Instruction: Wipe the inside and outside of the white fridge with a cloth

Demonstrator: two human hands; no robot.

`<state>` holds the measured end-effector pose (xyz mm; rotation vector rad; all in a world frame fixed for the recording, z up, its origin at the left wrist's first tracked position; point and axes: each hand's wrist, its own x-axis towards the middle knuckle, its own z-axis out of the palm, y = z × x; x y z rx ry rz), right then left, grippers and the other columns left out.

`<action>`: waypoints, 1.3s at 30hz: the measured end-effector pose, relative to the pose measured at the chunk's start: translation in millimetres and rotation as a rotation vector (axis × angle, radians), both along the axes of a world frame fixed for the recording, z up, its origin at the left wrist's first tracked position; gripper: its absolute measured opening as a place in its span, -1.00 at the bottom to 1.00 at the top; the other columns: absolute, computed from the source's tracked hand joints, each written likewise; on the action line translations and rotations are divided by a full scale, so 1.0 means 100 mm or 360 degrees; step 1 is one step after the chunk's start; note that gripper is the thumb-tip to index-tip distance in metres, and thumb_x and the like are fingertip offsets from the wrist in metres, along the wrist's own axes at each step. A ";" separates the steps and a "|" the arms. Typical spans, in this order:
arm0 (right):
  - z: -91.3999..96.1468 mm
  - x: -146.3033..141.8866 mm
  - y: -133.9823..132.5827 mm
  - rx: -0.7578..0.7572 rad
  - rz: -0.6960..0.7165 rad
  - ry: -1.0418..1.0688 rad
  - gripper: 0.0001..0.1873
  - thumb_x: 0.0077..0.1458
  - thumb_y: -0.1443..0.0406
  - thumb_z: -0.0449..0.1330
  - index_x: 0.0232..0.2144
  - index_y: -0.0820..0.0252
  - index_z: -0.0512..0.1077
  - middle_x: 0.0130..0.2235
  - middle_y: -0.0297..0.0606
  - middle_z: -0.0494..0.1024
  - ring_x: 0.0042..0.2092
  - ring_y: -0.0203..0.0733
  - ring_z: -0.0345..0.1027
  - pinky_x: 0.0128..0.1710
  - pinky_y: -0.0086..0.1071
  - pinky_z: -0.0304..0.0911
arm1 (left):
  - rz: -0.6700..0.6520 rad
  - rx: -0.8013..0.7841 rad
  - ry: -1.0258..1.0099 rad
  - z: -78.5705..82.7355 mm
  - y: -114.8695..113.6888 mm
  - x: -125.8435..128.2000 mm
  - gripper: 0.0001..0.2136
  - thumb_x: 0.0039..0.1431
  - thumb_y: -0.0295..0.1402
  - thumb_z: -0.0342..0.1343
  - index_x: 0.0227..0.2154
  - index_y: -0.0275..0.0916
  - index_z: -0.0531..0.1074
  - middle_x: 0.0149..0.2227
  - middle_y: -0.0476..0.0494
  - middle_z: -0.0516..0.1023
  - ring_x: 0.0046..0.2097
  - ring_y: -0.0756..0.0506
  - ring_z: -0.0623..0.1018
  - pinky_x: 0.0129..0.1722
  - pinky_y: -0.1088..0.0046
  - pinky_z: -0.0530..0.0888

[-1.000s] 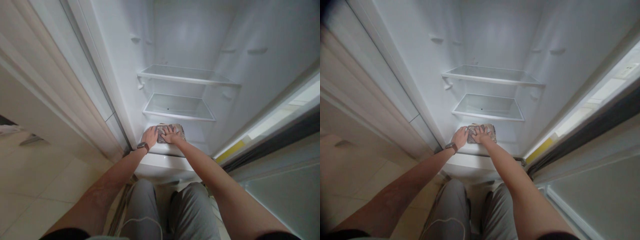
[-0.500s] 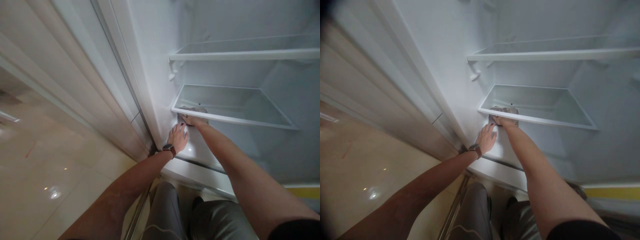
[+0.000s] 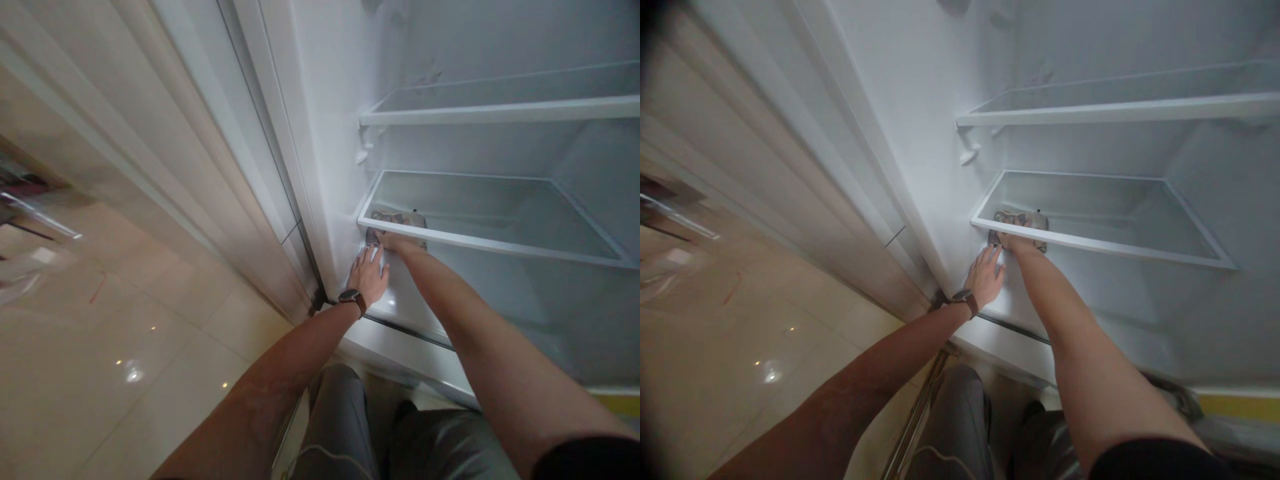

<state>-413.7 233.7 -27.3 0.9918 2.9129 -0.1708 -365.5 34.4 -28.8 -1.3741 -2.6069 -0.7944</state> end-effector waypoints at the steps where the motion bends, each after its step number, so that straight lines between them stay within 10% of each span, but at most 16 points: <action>1: 0.02 0.03 -0.05 -0.0077 -0.0013 -0.0034 -0.22 0.47 -0.12 -0.22 0.51 0.16 0.03 0.53 0.14 -0.14 0.49 0.28 -0.20 0.38 0.29 -0.35 | 0.0007 0.0021 0.0004 0.00 0.00 0.00 -0.46 0.48 -0.26 -0.06 0.43 -0.29 0.17 0.45 -0.35 0.20 0.45 -0.28 0.21 0.41 0.11 0.26; 7: 0.11 0.27 -0.43 -0.0329 -0.0125 -0.0191 -0.26 0.47 -0.04 -0.17 0.54 -0.07 -0.27 0.56 -0.06 -0.39 0.52 0.36 -0.49 0.32 0.49 -0.48 | 0.0034 0.0196 0.0089 -0.01 0.01 -0.02 -0.54 0.48 -0.34 -0.09 0.36 -0.30 0.26 0.40 -0.30 0.29 0.41 -0.23 0.27 0.41 0.16 0.24; 15: 0.15 0.75 -1.00 -0.0377 -0.0006 -0.0163 -0.23 0.40 -0.03 -0.01 0.53 -0.24 -0.18 0.56 -0.40 -0.45 0.52 0.39 -0.59 0.38 0.43 -0.35 | 0.0062 0.0190 0.0191 0.07 -0.06 0.01 -0.63 0.50 -0.35 -0.17 0.21 -0.29 0.37 0.22 -0.32 0.47 0.26 -0.25 0.41 0.29 0.18 0.33; 22: 0.36 1.61 -0.62 -0.0288 0.0026 0.0115 -0.32 0.41 0.11 -0.11 0.51 -0.02 0.03 0.53 -0.29 -0.04 0.48 0.00 -0.13 0.43 -0.11 -0.05 | 0.0020 0.0102 0.0199 0.03 0.01 -0.02 -0.63 0.44 -0.35 -0.08 0.21 -0.26 0.39 0.18 -0.32 0.51 0.23 -0.29 0.44 0.26 0.15 0.33; 28: 0.11 2.62 -0.48 0.0044 -0.0352 0.0118 -0.46 0.39 0.22 -0.11 0.34 0.10 0.28 0.45 -0.13 0.17 0.42 0.05 0.00 0.30 -0.08 0.12 | -0.0056 0.0037 0.0208 -0.08 0.08 -0.08 -0.58 0.34 -0.37 0.03 0.21 -0.19 0.47 0.33 -0.21 0.41 0.37 -0.27 0.32 0.39 0.07 0.22; 39: 0.12 2.62 -0.63 0.0041 -0.0456 0.0306 -0.57 0.35 0.19 -0.04 0.14 0.12 0.44 0.25 -0.04 0.43 0.26 0.07 0.19 0.19 -0.08 0.14 | -0.0168 -0.0217 0.0297 -0.14 0.07 -0.16 -0.51 0.41 -0.24 -0.02 0.33 -0.15 0.39 0.39 -0.21 0.34 0.41 -0.32 0.29 0.41 -0.04 0.20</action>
